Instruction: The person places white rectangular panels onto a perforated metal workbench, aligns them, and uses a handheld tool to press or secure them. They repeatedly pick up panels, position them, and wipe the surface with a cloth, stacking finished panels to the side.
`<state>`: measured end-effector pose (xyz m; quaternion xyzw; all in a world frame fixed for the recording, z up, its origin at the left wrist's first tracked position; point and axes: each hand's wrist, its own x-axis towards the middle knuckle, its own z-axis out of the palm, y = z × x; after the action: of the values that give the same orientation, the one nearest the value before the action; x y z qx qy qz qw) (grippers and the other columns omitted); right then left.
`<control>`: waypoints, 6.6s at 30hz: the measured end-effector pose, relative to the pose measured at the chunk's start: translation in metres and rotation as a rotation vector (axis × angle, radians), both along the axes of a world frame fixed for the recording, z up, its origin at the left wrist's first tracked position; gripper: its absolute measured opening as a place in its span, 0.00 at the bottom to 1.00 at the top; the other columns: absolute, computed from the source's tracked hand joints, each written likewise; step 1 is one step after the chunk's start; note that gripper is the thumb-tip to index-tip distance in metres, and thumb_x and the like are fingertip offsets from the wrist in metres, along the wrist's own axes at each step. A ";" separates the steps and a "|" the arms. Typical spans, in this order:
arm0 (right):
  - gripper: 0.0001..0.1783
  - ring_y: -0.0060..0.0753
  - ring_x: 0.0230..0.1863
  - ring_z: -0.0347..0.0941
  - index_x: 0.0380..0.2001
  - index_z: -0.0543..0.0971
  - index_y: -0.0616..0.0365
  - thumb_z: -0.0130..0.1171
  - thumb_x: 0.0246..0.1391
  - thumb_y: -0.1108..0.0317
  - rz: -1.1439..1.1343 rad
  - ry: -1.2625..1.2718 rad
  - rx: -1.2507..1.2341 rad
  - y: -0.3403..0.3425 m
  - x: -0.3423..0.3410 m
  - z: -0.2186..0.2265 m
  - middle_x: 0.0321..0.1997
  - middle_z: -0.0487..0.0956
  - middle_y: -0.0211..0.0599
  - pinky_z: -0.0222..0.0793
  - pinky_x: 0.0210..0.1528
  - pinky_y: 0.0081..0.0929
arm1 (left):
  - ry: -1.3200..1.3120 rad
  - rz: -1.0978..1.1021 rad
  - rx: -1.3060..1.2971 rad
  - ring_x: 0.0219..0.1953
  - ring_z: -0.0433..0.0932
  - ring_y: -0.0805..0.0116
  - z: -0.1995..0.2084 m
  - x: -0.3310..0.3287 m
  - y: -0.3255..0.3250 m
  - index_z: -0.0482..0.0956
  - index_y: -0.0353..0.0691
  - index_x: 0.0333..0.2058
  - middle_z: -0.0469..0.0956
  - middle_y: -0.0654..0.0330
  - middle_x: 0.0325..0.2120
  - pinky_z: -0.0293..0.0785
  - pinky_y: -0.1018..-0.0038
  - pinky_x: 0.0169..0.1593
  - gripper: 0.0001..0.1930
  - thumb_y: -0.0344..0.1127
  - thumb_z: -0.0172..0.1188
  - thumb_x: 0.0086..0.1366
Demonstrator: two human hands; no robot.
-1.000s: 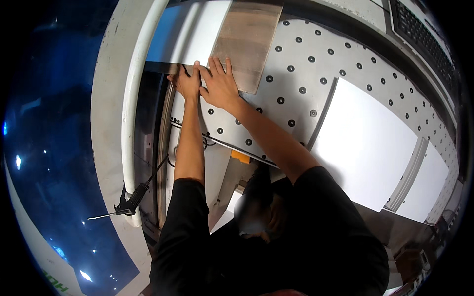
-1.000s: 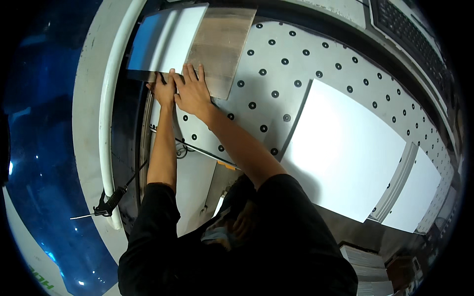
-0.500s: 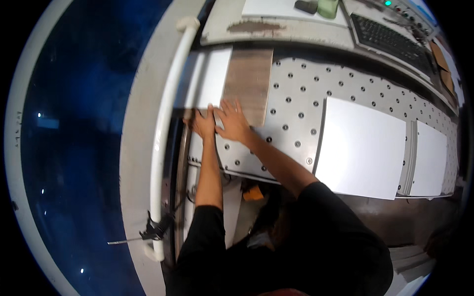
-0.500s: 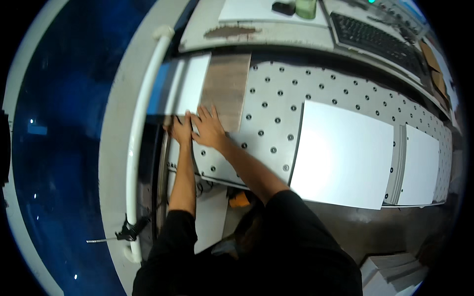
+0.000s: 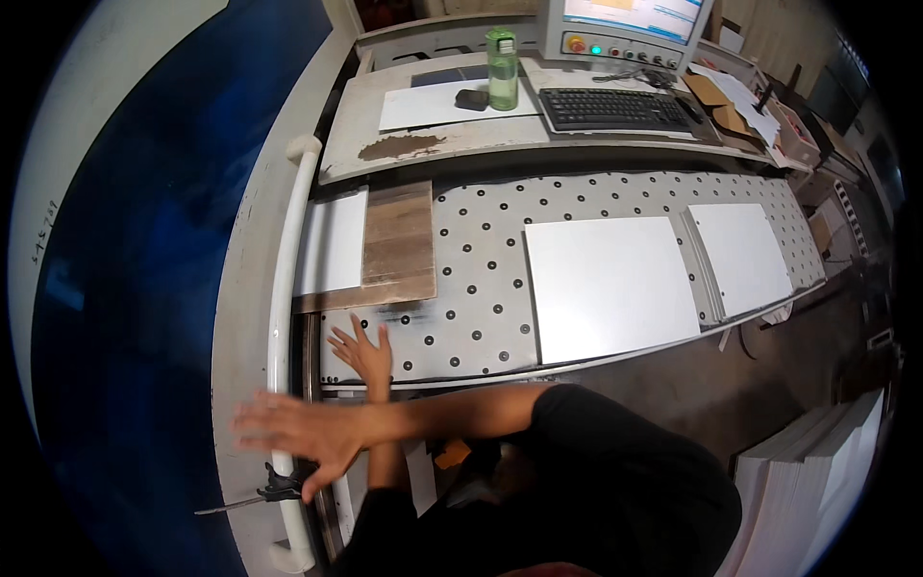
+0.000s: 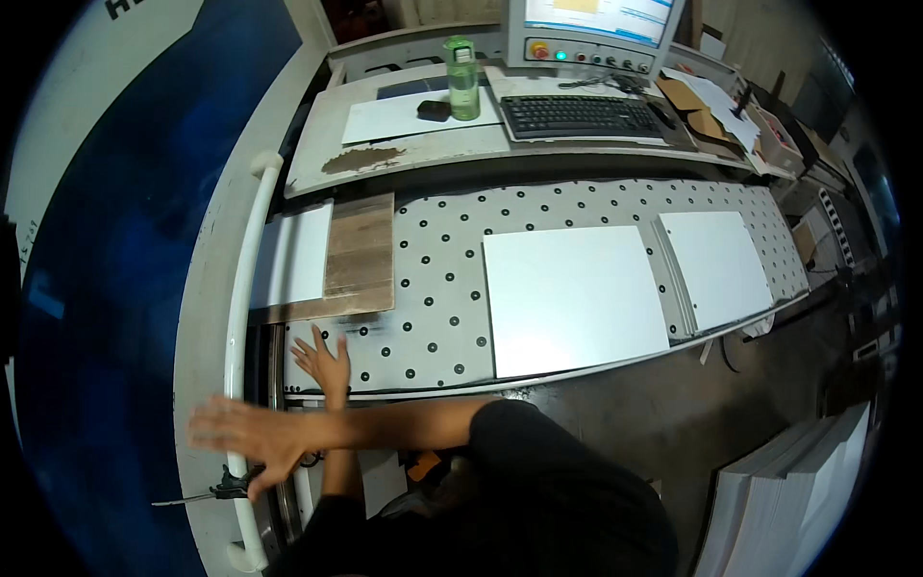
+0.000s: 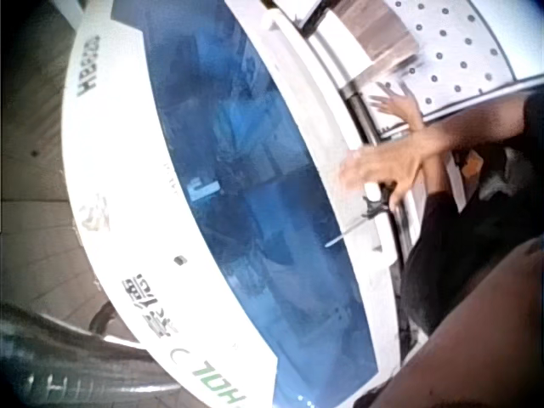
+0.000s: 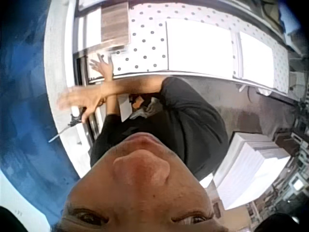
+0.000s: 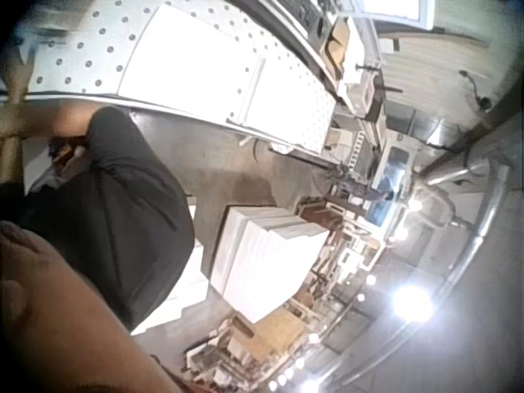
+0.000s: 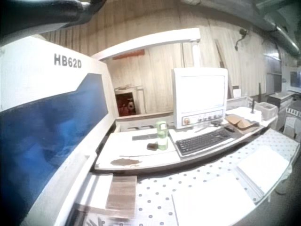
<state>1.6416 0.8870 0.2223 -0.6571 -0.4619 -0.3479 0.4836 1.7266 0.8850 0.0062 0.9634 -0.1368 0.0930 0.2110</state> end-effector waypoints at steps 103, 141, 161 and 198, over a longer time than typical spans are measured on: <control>0.11 0.54 0.30 0.73 0.29 0.77 0.62 0.65 0.56 0.65 -0.292 1.156 -0.229 -0.189 -0.241 -0.060 0.27 0.75 0.47 0.69 0.34 0.42 | -0.124 -1.226 -2.363 0.50 0.74 0.67 0.391 -0.305 -0.064 0.75 0.51 0.56 0.71 0.72 0.59 0.80 0.60 0.32 0.14 0.40 0.44 0.78; 0.12 0.56 0.30 0.72 0.27 0.74 0.62 0.65 0.55 0.67 -0.339 1.119 -0.212 -0.205 -0.253 -0.077 0.27 0.72 0.47 0.67 0.32 0.43 | 0.031 -1.386 -2.161 0.47 0.73 0.65 0.370 -0.286 -0.062 0.78 0.52 0.51 0.67 0.76 0.61 0.81 0.61 0.29 0.14 0.25 0.52 0.73; 0.17 0.17 0.27 0.61 0.30 0.77 0.63 0.62 0.65 0.59 -0.795 1.321 0.404 -0.225 -0.230 -0.083 0.21 0.69 0.22 0.61 0.30 0.24 | 0.474 -1.418 -1.718 0.67 0.62 0.73 0.396 -0.283 0.010 0.72 0.59 0.60 0.62 0.71 0.65 0.81 0.60 0.44 0.22 0.42 0.63 0.69; 0.14 0.25 0.24 0.72 0.29 0.77 0.62 0.62 0.64 0.62 -0.640 1.177 0.950 -0.262 -0.255 -0.063 0.22 0.76 0.32 0.70 0.31 0.26 | 0.188 -0.350 -1.097 0.36 0.77 0.65 0.123 -0.048 -0.088 0.73 0.36 0.48 0.78 0.55 0.36 0.76 0.71 0.40 0.14 0.36 0.63 0.68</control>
<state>1.3864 0.6246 0.1597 -0.5574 0.2736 -0.2256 0.7507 1.6786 0.7968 0.1291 0.6805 -0.2065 0.0279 0.7025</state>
